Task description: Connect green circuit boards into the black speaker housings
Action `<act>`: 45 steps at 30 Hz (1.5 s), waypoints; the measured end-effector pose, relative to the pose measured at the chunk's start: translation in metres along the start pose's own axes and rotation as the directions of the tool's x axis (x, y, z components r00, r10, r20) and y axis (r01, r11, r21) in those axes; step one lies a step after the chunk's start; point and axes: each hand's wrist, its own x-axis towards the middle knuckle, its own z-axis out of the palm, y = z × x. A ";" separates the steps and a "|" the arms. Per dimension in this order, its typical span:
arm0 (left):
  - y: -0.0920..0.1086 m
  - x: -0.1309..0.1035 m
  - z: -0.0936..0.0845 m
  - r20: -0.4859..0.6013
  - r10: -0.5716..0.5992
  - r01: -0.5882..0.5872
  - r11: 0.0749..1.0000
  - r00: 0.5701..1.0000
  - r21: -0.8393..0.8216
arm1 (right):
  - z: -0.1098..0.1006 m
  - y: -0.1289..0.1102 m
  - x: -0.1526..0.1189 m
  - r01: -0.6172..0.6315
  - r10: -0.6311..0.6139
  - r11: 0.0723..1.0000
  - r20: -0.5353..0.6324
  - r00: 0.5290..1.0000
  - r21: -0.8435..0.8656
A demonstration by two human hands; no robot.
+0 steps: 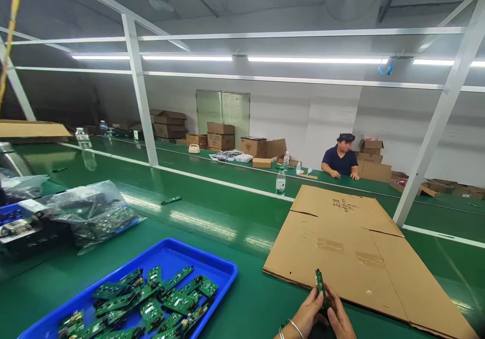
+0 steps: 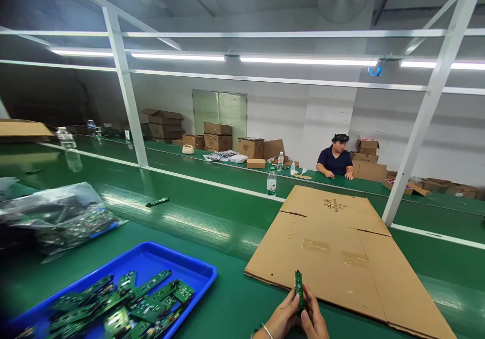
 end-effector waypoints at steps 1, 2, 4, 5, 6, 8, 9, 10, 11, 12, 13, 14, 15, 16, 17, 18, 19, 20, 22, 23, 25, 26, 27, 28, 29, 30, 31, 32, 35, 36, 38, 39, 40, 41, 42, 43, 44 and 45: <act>0.001 -0.001 0.000 0.005 0.000 0.000 1.000 1.000 -0.002 | 0.000 0.001 0.000 0.005 -0.005 1.000 0.004 1.000 -0.008; 0.001 -0.001 0.000 0.011 0.002 -0.002 1.000 1.000 -0.001 | 0.001 0.001 0.000 0.009 -0.009 1.000 0.007 1.000 -0.012; 0.001 -0.003 0.000 0.029 0.006 -0.006 1.000 1.000 0.010 | 0.001 0.001 -0.001 0.009 -0.009 1.000 0.006 1.000 -0.006; 0.001 -0.003 0.001 0.039 0.009 -0.010 1.000 0.999 0.020 | 0.001 0.001 -0.001 0.006 -0.006 1.000 0.002 1.000 0.002; 0.001 -0.004 0.001 0.048 0.013 -0.014 0.999 0.999 0.030 | 0.001 0.001 -0.001 0.002 -0.002 1.000 -0.003 1.000 0.010; 0.000 -0.004 0.001 0.064 0.020 -0.023 0.999 0.998 0.050 | 0.000 -0.001 -0.002 -0.008 0.008 1.000 -0.012 1.000 0.022; -0.001 -0.004 0.002 0.068 0.022 -0.026 0.998 0.997 0.059 | 0.000 -0.002 -0.002 -0.012 0.012 1.000 -0.016 1.000 0.025; -0.001 -0.004 0.002 0.070 0.023 -0.028 0.997 0.997 0.067 | 0.000 -0.003 -0.002 -0.014 0.015 1.000 -0.019 1.000 0.027; -0.001 -0.004 0.001 0.071 0.024 -0.029 0.997 0.997 0.074 | 0.000 -0.004 -0.002 -0.014 0.015 1.000 -0.020 1.000 0.027; -0.002 -0.004 0.001 0.070 0.024 -0.029 0.996 0.997 0.080 | 0.000 -0.006 -0.002 -0.013 0.013 1.000 -0.021 1.000 0.025; -0.002 -0.004 0.001 0.068 0.025 -0.030 0.996 0.997 0.085 | 0.000 -0.007 -0.002 -0.010 0.010 1.000 -0.020 1.000 0.020; -0.002 -0.004 0.001 0.065 0.026 -0.031 0.996 0.998 0.089 | 0.001 -0.008 -0.001 -0.007 0.007 1.000 -0.018 1.000 0.011; -0.002 -0.004 0.000 0.061 0.027 -0.033 0.995 0.998 0.093 | 0.001 -0.009 -0.001 -0.005 0.005 1.000 -0.016 1.000 0.000; -0.003 -0.003 0.000 0.058 0.028 -0.034 0.995 0.998 0.097 | 0.002 -0.009 -0.001 -0.003 0.002 1.000 -0.014 1.000 -0.012; -0.003 -0.003 -0.001 0.054 0.029 -0.034 0.994 0.998 0.100 | 0.002 -0.010 -0.001 -0.001 0.001 1.000 -0.013 1.000 -0.022; -0.003 -0.003 -0.001 0.051 0.029 -0.034 0.994 0.998 0.102 | 0.003 -0.010 -0.002 0.001 -0.001 1.000 -0.011 1.000 -0.026; -0.004 -0.002 -0.001 0.050 0.029 -0.034 0.994 0.998 0.105 | 0.003 -0.010 -0.002 0.001 -0.001 1.000 -0.012 1.000 -0.023; -0.005 -0.002 -0.001 0.048 0.030 -0.035 0.994 0.998 0.107 | 0.004 -0.009 -0.003 0.001 -0.001 1.000 -0.014 1.000 -0.016; -0.006 -0.001 0.000 0.046 0.029 -0.034 0.994 0.999 0.108 | 0.005 -0.007 -0.003 -0.001 0.001 1.000 -0.023 1.000 0.004; -0.006 -0.001 0.000 0.048 0.025 -0.031 0.994 0.999 0.109 | 0.004 -0.006 -0.004 -0.003 0.004 1.000 -0.029 1.000 0.014; -0.005 -0.001 0.002 0.058 0.014 -0.020 0.994 0.998 0.109 | 0.003 -0.003 -0.003 -0.009 0.009 1.000 -0.034 0.999 0.022; -0.004 -0.002 0.003 0.064 0.008 -0.015 0.994 0.998 0.108 | 0.001 -0.002 -0.002 -0.012 0.013 1.000 -0.022 1.000 0.019; -0.003 -0.003 0.004 0.069 0.004 -0.011 0.994 0.998 0.105 | -0.001 -0.001 -0.002 -0.018 0.018 1.000 0.000 1.000 0.012; -0.001 -0.004 0.005 0.071 0.002 -0.009 0.995 0.998 0.100 | -0.003 -0.001 -0.001 -0.023 0.023 1.000 0.031 0.999 0.001; 0.001 -0.005 0.006 0.070 0.002 -0.009 0.996 0.998 0.093 | -0.005 0.000 0.000 -0.025 0.025 1.000 0.062 0.998 -0.010; 0.002 -0.006 0.007 0.068 0.002 -0.008 0.996 0.998 0.085 | -0.007 -0.001 0.000 -0.024 0.025 1.000 0.089 0.996 -0.019; 0.003 -0.007 0.008 0.065 0.003 -0.008 0.997 0.998 0.077 | -0.007 -0.001 0.000 -0.023 0.026 0.999 0.112 0.993 -0.026; 0.005 -0.008 0.008 0.061 0.002 -0.006 0.998 0.998 0.069 | -0.007 -0.001 0.000 -0.020 0.024 0.999 0.118 0.993 -0.029; 0.006 -0.009 0.009 0.049 -0.001 -0.001 0.999 0.999 0.051 | -0.003 -0.004 -0.002 -0.006 0.007 1.000 0.039 0.999 -0.020; 0.006 -0.009 0.009 0.047 -0.002 0.000 0.999 0.999 0.046 | -0.001 -0.005 -0.002 -0.002 0.002 1.000 0.003 1.000 -0.019; 0.004 -0.007 0.008 0.049 -0.006 0.005 0.999 0.999 0.034 | 0.004 -0.008 -0.003 0.005 -0.006 1.000 -0.047 0.999 -0.022; 0.003 -0.006 0.007 0.052 -0.008 0.006 1.000 0.999 0.028 | 0.005 -0.009 -0.004 0.005 -0.006 1.000 -0.047 0.999 -0.028; 0.001 -0.005 0.006 0.059 -0.011 0.009 1.000 0.998 0.023 | 0.006 -0.010 -0.004 0.005 -0.006 0.999 -0.042 0.999 -0.034; 0.000 -0.004 0.005 0.070 -0.015 0.013 1.000 0.997 0.018 | 0.007 -0.012 -0.004 0.003 -0.005 0.999 -0.037 0.999 -0.038; -0.001 -0.003 0.005 0.085 -0.021 0.019 1.000 0.996 0.016 | 0.007 -0.013 -0.004 0.000 -0.001 0.999 -0.035 0.999 -0.040; -0.003 -0.003 0.004 0.101 -0.027 0.026 1.000 0.995 0.014 | 0.006 -0.014 -0.004 -0.006 0.004 0.999 -0.037 0.999 -0.041; -0.004 -0.002 0.003 0.118 -0.034 0.033 0.999 0.992 0.014 | 0.005 -0.015 -0.004 -0.013 0.012 0.999 -0.039 0.999 -0.041; -0.004 -0.003 0.003 0.133 -0.041 0.040 0.999 0.990 0.013 | 0.004 -0.016 -0.004 -0.020 0.019 0.999 -0.041 0.999 -0.042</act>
